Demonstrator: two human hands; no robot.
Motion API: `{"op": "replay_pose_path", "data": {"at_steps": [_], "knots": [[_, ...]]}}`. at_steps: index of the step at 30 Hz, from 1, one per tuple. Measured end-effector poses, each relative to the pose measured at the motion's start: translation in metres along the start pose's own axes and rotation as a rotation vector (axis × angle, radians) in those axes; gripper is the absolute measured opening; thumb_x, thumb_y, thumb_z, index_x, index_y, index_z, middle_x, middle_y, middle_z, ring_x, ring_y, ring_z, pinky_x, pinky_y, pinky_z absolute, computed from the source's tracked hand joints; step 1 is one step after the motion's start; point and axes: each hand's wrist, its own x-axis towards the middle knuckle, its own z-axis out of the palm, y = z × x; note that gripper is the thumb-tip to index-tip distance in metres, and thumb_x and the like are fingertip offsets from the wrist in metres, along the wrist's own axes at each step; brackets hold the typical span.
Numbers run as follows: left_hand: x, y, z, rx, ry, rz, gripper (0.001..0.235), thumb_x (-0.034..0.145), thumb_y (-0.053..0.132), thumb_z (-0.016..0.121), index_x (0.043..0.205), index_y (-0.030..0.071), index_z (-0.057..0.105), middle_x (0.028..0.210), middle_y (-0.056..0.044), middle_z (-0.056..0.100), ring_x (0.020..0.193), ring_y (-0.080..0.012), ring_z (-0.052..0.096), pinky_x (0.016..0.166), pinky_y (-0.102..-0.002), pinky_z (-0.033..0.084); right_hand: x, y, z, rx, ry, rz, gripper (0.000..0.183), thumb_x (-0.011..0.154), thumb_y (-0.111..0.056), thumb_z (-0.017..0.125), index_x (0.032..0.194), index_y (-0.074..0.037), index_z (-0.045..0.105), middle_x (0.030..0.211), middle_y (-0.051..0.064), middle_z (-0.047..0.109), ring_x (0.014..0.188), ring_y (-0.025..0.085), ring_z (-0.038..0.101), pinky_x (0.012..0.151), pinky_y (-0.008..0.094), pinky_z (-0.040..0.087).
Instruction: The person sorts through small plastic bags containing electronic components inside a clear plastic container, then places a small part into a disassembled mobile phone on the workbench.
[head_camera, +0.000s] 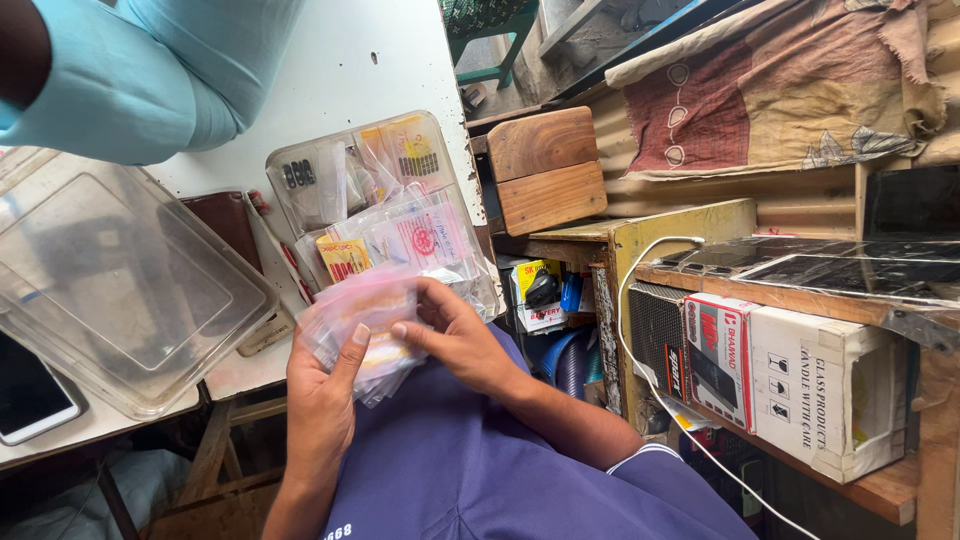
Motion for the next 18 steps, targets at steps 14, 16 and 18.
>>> {"op": "replay_pose_path", "data": {"at_steps": [14,16,18], "knots": [[0.02,0.015,0.013,0.02,-0.014,0.098,0.036,0.106,0.008,0.055,0.141,-0.003,0.054,0.135,-0.013,0.062,0.124,-0.0184,0.059,0.108,-0.032,0.048,-0.001,-0.001,-0.022,0.088,0.057,-0.023,0.042,0.1,-0.002,0.064,0.14,0.001,0.051,0.127,0.008,0.066,0.119,0.015,0.063,0.104,0.031,0.051],[0.02,0.021,0.013,-0.046,0.015,0.088,0.033,0.106,0.01,0.055,0.136,-0.003,0.058,0.13,-0.013,0.065,0.118,-0.0183,0.063,0.104,-0.033,0.052,0.001,-0.007,-0.021,0.068,0.08,-0.08,0.043,0.099,-0.001,0.064,0.14,0.003,0.053,0.129,0.009,0.066,0.121,0.015,0.063,0.106,0.032,0.05],[0.025,0.029,0.014,-0.168,0.045,0.049,0.03,0.106,0.013,0.054,0.129,-0.004,0.063,0.123,-0.013,0.07,0.113,-0.0199,0.068,0.1,-0.035,0.056,0.007,-0.019,-0.025,0.177,0.121,-0.084,0.044,0.096,0.0,0.063,0.139,0.002,0.052,0.129,0.008,0.066,0.12,0.016,0.063,0.106,0.033,0.051]]}}
